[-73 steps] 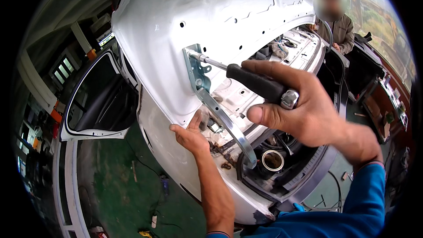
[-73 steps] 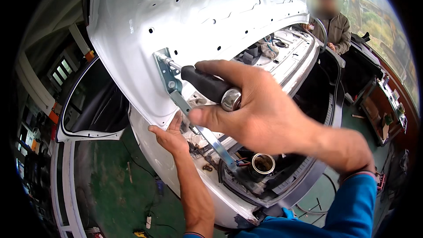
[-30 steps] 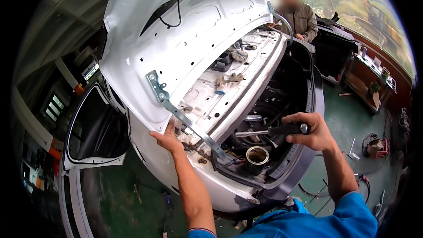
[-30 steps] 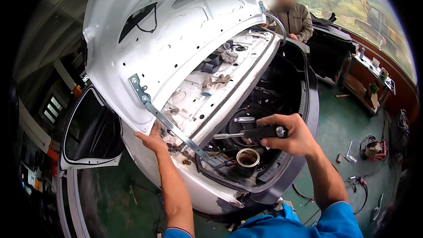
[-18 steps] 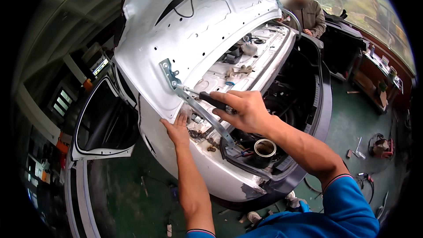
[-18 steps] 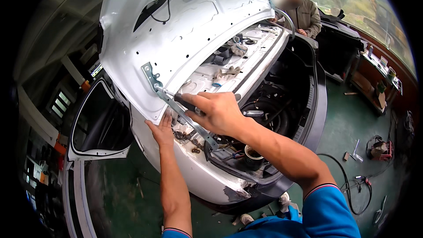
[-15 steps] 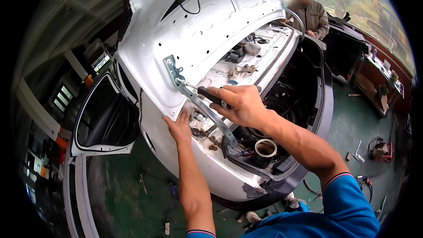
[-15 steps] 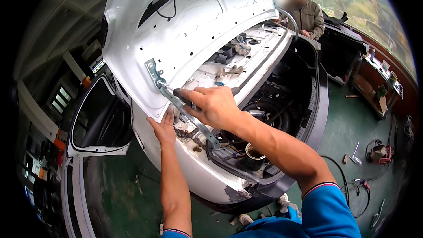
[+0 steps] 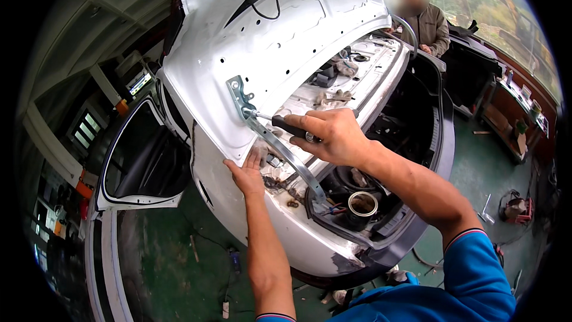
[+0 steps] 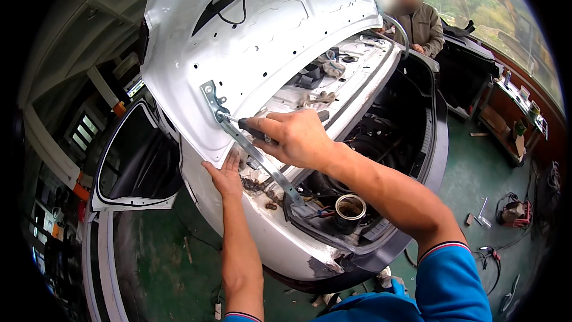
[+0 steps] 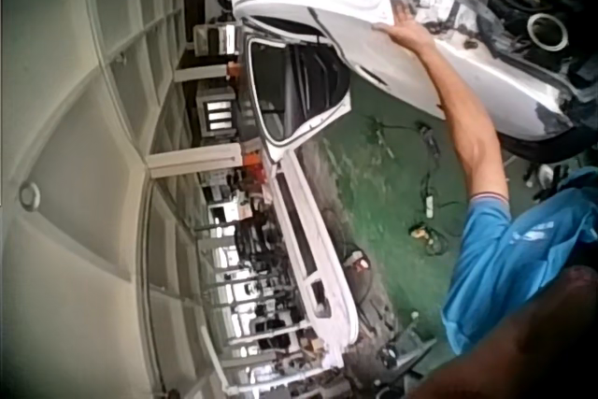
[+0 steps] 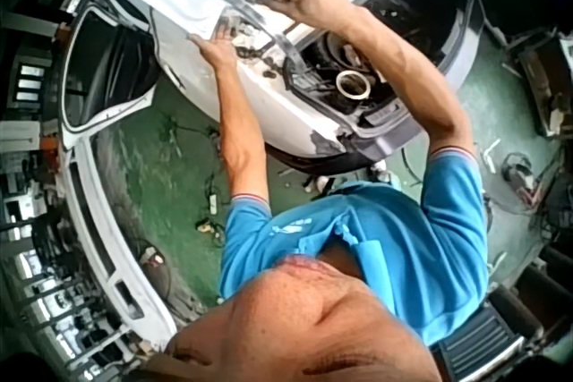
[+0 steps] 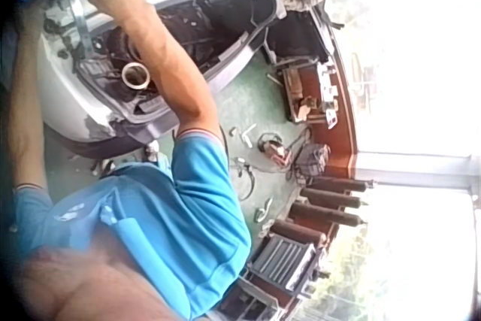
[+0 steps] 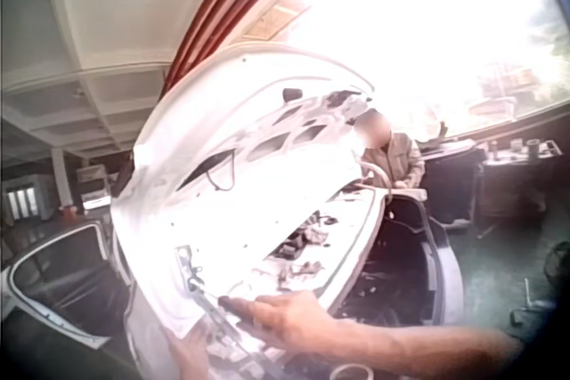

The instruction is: The person uses a ratchet to tighten bolts on the underside of a white car trunk lid. They repeatedly open and close the trunk to check alignment with the rear bumper and taillights, then use a screwdriver to adjust the trunk latch mechanism.

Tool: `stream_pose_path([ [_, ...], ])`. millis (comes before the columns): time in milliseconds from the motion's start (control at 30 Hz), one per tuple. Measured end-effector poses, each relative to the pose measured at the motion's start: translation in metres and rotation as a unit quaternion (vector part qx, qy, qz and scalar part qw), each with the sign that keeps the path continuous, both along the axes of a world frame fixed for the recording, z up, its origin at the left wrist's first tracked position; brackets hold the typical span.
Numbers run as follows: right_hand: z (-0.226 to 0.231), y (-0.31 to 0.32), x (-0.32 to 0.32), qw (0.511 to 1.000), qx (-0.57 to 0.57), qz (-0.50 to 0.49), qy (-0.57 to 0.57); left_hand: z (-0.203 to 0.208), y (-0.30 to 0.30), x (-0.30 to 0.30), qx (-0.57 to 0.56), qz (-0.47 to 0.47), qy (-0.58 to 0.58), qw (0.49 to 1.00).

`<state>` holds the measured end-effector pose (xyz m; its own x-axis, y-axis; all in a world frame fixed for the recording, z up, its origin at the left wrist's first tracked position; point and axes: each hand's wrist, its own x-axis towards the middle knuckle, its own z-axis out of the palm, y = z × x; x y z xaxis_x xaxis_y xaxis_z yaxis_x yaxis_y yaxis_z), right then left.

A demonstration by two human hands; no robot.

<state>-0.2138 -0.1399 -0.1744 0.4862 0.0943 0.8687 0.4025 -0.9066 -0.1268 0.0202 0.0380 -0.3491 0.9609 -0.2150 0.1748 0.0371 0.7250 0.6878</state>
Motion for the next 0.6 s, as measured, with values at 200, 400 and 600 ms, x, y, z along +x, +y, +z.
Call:
stream_pose_path([
  [200, 0.001, -0.001, 0.001, 1.000, -0.028, 0.009, -0.011, 0.000, 0.000, 0.000, -0.001, -0.001, -0.007, 1.000],
  [400, 0.018, -0.006, -0.004, 0.941, -0.335, -0.045, 0.006, 0.002, -0.001, -0.003, 0.002, -0.001, -0.002, 1.000],
  [600, 0.009, 0.018, -0.007, 0.970, -0.077, -0.042, 0.228, 0.003, -0.001, -0.006, 0.010, 0.003, -0.002, 1.000],
])
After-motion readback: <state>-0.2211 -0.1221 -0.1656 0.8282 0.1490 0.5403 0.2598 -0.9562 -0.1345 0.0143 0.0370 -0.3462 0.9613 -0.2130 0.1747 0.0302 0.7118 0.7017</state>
